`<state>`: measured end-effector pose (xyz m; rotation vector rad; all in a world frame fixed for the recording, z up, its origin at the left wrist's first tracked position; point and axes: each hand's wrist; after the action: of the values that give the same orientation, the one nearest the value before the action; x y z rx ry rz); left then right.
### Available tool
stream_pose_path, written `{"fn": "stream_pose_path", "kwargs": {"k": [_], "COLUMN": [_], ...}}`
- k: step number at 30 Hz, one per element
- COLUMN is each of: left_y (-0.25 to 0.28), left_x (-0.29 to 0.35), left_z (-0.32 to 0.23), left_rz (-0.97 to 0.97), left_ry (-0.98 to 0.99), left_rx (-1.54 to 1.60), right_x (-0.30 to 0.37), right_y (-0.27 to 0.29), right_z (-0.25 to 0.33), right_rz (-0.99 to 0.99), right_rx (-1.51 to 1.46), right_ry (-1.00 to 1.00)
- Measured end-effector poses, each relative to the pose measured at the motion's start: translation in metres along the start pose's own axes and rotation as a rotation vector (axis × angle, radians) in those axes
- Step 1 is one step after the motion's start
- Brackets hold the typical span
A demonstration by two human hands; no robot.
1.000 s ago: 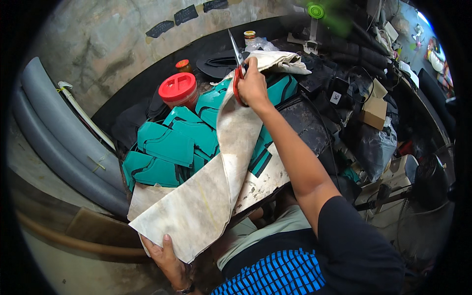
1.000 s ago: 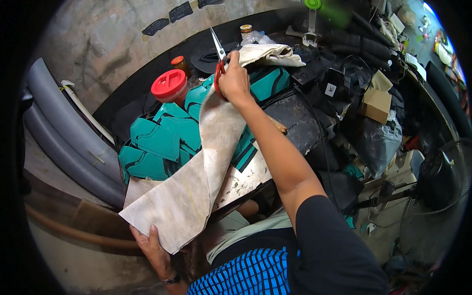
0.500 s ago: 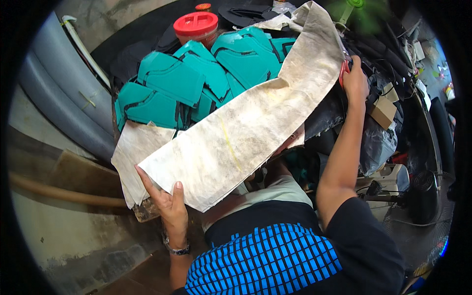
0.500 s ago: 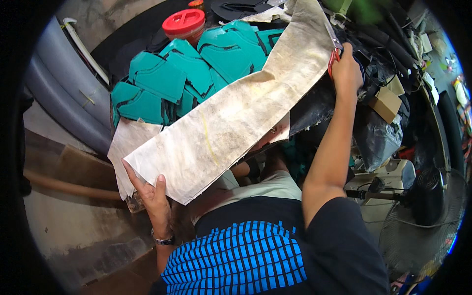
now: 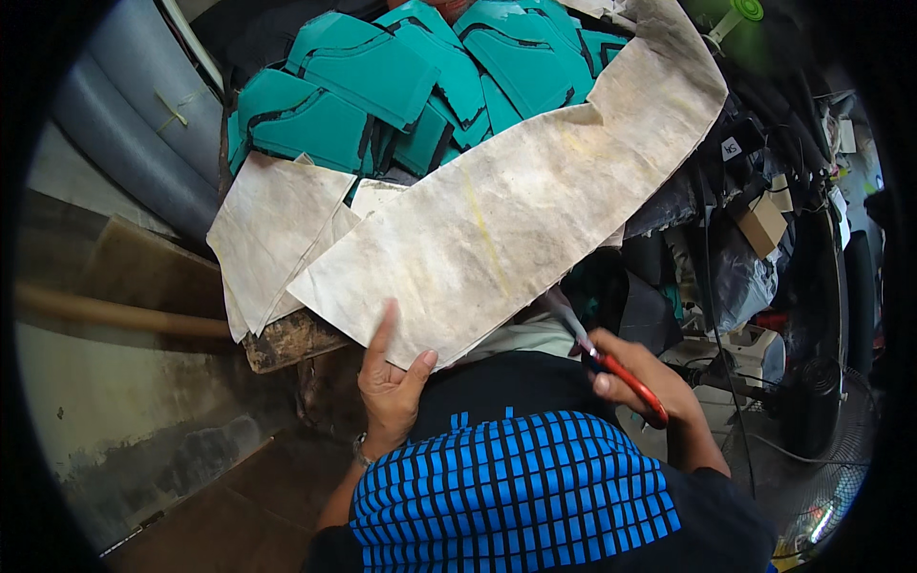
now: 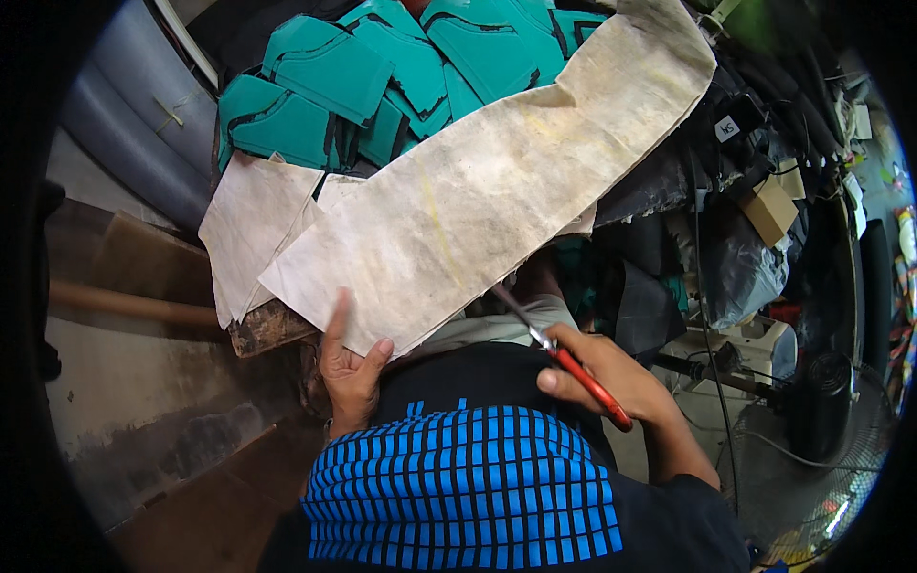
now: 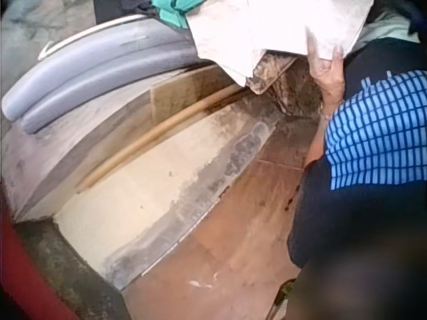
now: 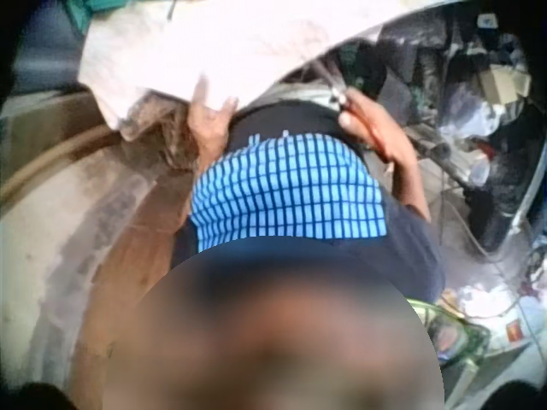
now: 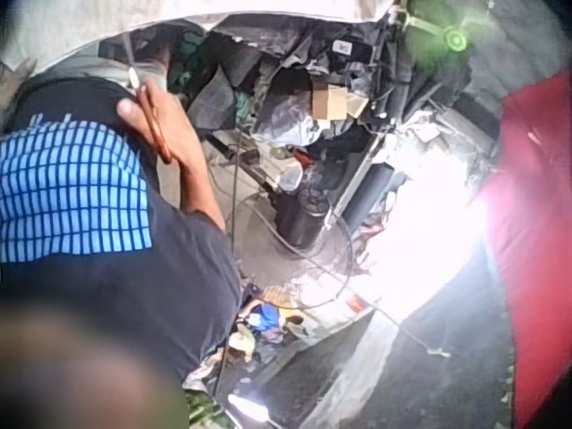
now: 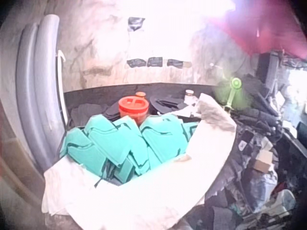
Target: The person uses red-handled scissors to cut a stack of off-white fabric into rectangular pieces. They repeatedly trim edges, separate cut pieces, and stack them on the work surface. Green fabric pieces are visible nearby but not handled.
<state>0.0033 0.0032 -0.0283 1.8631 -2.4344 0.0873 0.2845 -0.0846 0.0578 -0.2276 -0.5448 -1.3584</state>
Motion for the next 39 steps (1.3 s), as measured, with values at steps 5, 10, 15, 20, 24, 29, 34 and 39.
{"fn": "stream_pose_path", "kwargs": {"k": [5,10,15,20,24,29,34,39], "left_y": [0.008,0.005,0.008,0.013,0.018,0.02,0.024,0.029], "left_x": [0.002,0.008,0.016,0.014,0.017,0.025,0.028,0.025], "left_z": [0.004,0.001,0.002,0.002,-0.004,-0.011,-0.017,-0.024], "left_rz": [0.104,0.213,0.327,0.344,0.344,0.383,0.394,0.429], "left_ry": [0.022,0.063,0.065,0.09,0.154,0.023,0.08,-0.23], "left_rx": [-0.073,0.02,-0.05,-0.15,-0.166,-0.094,-0.087,-0.237], "right_x": [0.012,0.001,0.002,0.012,0.01,-0.008,-0.001,-0.017], "right_y": [-0.013,-0.024,-0.036,-0.041,-0.038,-0.044,-0.045,-0.038], "right_z": [0.0,0.005,0.004,0.005,0.008,0.011,0.022,0.032], "right_rz": [0.0,0.014,-0.053,-0.112,-0.069,-0.02,-0.07,0.05], "right_rx": [0.109,-0.026,-0.126,-0.12,-0.17,-0.312,-0.387,-0.569], "right_ry": [-0.132,-0.071,-0.015,-0.095,-0.018,0.096,-0.056,-0.116]}}
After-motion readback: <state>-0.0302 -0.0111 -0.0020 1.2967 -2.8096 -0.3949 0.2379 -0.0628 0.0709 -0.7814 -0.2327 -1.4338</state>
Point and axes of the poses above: each hand's wrist, its own x-axis away from the middle knuckle, its own y-axis out of the back of the hand, z = x × y, and after that the axes turned 11 degrees about -x, right-handed
